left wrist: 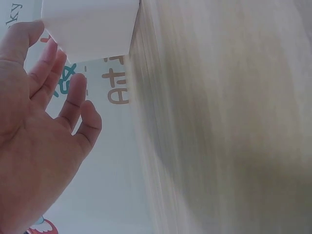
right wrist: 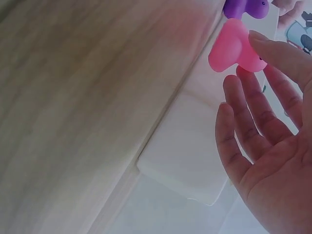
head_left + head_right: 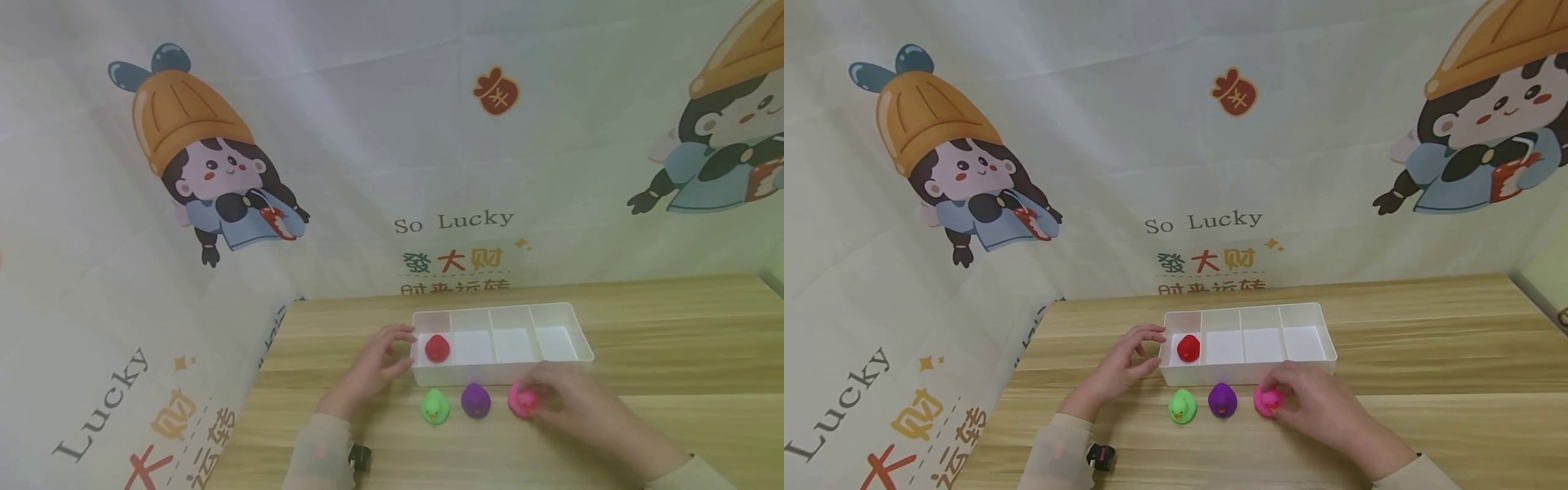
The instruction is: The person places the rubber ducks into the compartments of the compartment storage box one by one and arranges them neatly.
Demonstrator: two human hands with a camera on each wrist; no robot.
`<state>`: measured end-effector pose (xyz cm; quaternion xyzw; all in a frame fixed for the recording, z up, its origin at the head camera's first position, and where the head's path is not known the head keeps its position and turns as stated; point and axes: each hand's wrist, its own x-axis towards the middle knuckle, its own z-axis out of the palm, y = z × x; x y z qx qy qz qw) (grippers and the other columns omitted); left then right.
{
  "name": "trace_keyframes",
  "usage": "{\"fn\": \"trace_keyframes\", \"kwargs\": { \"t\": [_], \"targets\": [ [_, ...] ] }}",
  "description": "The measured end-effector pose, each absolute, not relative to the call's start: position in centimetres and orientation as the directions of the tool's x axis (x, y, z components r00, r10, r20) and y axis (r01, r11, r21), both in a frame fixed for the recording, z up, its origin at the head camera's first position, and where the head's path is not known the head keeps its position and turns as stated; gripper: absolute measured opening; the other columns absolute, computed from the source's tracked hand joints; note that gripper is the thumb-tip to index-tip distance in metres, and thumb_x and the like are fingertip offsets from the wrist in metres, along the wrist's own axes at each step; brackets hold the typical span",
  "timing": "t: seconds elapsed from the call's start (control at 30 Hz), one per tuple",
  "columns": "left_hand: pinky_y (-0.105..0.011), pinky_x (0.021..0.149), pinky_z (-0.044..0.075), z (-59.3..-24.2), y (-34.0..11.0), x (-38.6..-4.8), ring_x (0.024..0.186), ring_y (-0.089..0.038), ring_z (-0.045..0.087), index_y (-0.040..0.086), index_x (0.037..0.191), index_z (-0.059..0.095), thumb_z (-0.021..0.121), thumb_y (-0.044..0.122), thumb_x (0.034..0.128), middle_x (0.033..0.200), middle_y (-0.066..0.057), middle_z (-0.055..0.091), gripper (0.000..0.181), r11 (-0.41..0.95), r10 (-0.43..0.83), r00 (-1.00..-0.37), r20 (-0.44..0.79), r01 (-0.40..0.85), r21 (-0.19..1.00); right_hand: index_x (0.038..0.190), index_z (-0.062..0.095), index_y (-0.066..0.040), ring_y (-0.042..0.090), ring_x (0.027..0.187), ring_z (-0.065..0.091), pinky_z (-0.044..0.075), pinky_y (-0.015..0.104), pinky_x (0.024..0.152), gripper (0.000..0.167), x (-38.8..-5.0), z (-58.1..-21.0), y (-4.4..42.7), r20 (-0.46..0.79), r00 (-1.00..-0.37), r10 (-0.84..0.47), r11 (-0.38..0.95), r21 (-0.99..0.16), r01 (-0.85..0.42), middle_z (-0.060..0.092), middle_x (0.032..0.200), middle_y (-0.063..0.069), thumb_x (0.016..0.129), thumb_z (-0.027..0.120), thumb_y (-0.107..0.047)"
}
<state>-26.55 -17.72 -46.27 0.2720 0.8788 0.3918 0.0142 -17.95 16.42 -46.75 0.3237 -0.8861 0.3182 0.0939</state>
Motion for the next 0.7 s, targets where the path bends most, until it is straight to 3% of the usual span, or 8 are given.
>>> {"fn": "trace_keyframes", "kwargs": {
  "t": [0.53, 0.7],
  "targets": [
    [-0.038, 0.081, 0.041, -46.21, -17.69, -26.55, 0.099, -0.022, 0.044, 0.016, 0.115, 0.051, 0.061, 0.018, 0.0837, 0.133, 0.006, 0.036, 0.033, 0.555, 0.500, -0.841, 0.206, 0.494, 0.669, 0.099, 0.059, -0.031, 0.003, 0.089, 0.053, 0.047, 0.026, 0.074, 0.035, -17.66, -46.00, 16.09, 0.409, -0.773, -0.484, 0.569, -0.524, -0.634, 0.056, 0.093, -0.017, 0.070, 0.074, -0.020],
    [-0.037, 0.081, 0.041, -46.06, -17.67, -26.51, 0.099, -0.022, 0.044, 0.016, 0.115, 0.051, 0.061, 0.018, 0.0836, 0.133, 0.008, 0.036, 0.034, 0.568, 0.493, -0.847, 0.197, 0.485, 0.665, 0.100, 0.059, -0.032, 0.003, 0.089, 0.052, 0.046, 0.025, 0.074, 0.038, -17.54, -45.70, 16.00, 0.456, -0.755, -0.471, 0.582, -0.482, -0.654, 0.055, 0.094, -0.020, 0.068, 0.075, -0.020]
  ]
}}
